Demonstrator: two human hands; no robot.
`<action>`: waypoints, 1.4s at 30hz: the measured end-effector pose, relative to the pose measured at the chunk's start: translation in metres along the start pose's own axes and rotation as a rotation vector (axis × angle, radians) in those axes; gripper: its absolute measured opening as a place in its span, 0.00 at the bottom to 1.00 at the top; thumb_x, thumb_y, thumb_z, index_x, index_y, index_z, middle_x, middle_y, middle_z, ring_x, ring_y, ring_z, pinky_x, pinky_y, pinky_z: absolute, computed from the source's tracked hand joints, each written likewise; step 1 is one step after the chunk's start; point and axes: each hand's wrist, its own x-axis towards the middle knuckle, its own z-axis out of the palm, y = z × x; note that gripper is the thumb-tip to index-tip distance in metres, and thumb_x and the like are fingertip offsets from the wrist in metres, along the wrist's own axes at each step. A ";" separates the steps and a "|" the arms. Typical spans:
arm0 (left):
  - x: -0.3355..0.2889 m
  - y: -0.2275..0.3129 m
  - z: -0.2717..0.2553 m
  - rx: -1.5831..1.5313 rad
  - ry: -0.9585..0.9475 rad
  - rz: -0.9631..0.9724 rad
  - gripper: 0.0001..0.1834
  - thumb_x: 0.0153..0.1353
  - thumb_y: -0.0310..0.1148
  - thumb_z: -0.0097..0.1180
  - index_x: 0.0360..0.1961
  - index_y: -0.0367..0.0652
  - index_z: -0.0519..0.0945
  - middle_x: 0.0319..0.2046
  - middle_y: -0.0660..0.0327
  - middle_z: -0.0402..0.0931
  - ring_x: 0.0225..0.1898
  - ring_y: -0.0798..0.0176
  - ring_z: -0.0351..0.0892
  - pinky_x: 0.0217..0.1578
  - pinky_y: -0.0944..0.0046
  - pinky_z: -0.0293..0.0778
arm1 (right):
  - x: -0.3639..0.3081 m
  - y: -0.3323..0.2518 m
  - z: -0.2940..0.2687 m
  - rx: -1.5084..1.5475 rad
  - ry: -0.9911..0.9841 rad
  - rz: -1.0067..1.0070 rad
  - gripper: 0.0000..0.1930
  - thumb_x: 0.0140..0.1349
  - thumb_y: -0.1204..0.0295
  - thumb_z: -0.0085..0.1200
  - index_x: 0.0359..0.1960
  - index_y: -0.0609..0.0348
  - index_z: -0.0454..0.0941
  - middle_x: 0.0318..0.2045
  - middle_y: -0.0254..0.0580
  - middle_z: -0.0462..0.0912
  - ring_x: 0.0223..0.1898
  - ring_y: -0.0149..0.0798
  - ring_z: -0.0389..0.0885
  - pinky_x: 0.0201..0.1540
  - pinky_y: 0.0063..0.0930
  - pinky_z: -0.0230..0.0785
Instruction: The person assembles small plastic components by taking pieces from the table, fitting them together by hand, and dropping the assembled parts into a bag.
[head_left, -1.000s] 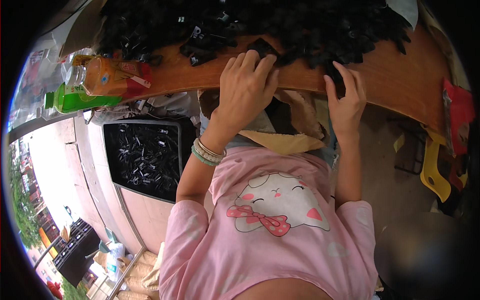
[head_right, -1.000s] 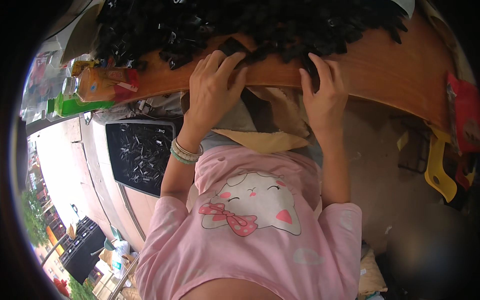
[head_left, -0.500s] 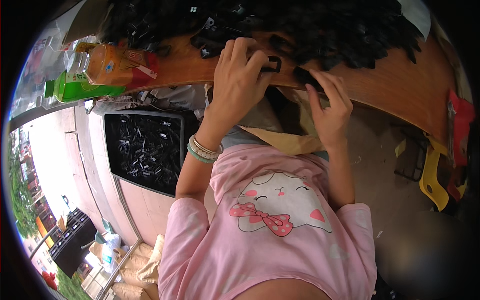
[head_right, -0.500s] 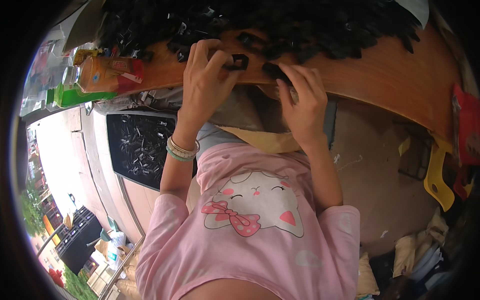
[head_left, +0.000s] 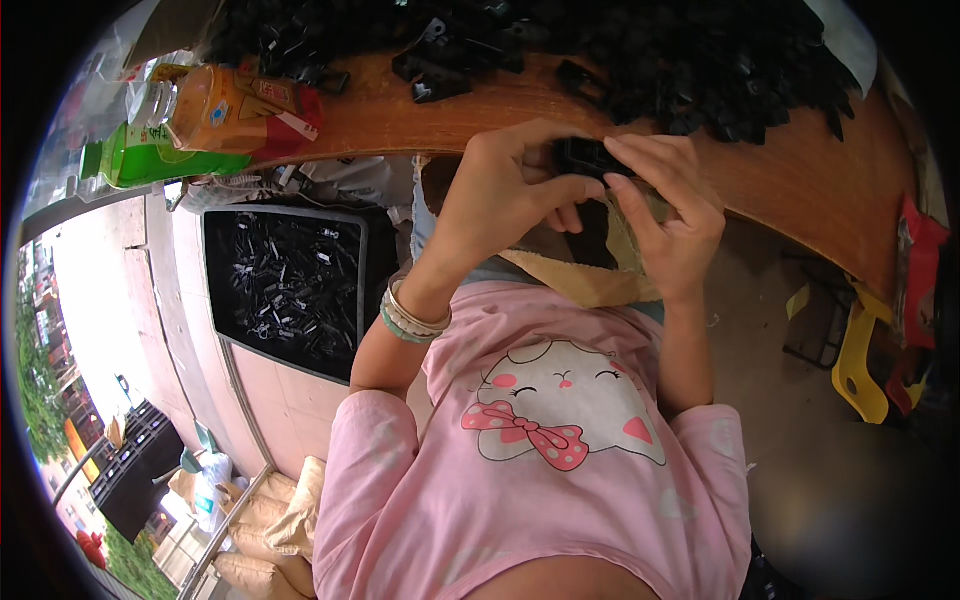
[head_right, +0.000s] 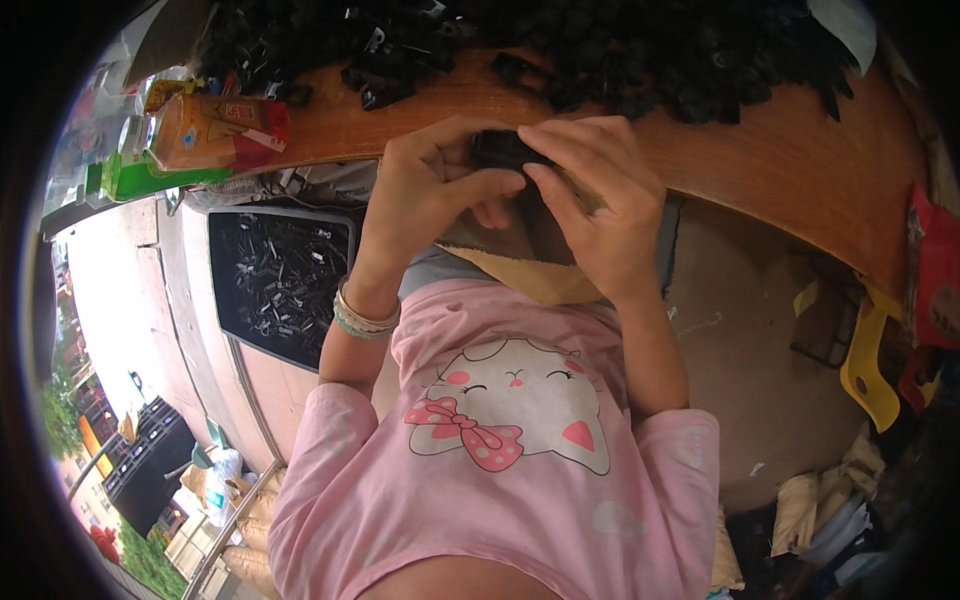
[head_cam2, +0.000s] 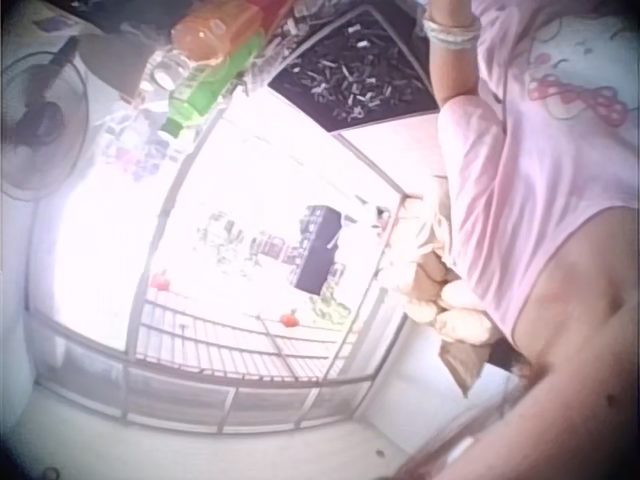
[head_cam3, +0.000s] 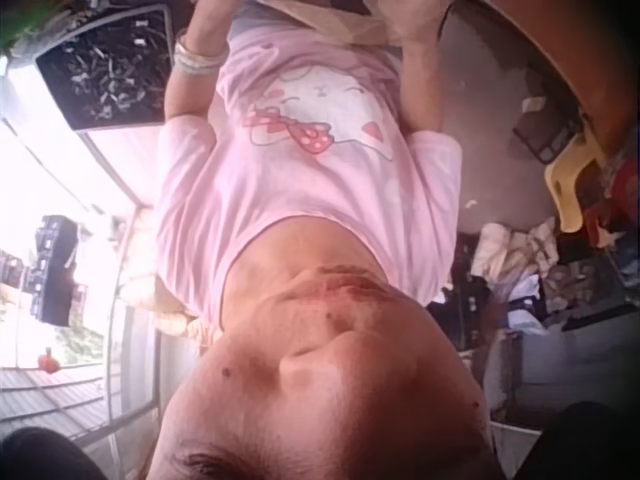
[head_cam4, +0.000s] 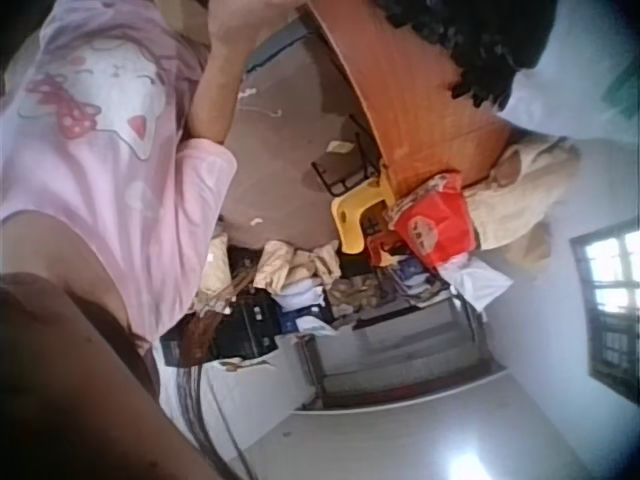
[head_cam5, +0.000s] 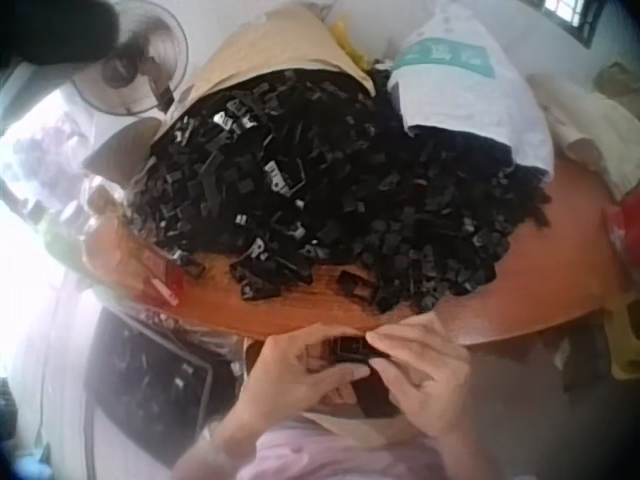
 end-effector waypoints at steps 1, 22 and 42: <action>0.000 0.000 0.001 -0.001 0.005 -0.001 0.17 0.53 0.22 0.62 0.45 0.30 0.76 0.29 0.55 0.81 0.26 0.70 0.81 0.24 0.73 0.76 | -0.001 0.001 0.000 -0.037 0.008 -0.013 0.16 0.45 0.84 0.61 0.39 0.61 0.83 0.35 0.40 0.83 0.38 0.39 0.76 0.39 0.26 0.71; 0.051 -0.018 -0.016 1.026 0.338 0.756 0.08 0.52 0.25 0.58 0.35 0.41 0.81 0.30 0.56 0.76 0.25 0.54 0.79 0.25 0.62 0.75 | -0.024 -0.009 -0.006 0.040 -0.173 0.388 0.10 0.56 0.81 0.56 0.41 0.64 0.80 0.36 0.42 0.79 0.40 0.33 0.77 0.40 0.25 0.69; 0.026 -0.029 -0.023 0.557 0.255 0.559 0.19 0.46 0.25 0.65 0.42 0.40 0.79 0.28 0.61 0.78 0.30 0.69 0.78 0.32 0.69 0.73 | 0.017 0.017 0.000 -0.330 0.017 -0.130 0.11 0.51 0.83 0.60 0.37 0.61 0.81 0.36 0.40 0.82 0.40 0.42 0.78 0.45 0.33 0.69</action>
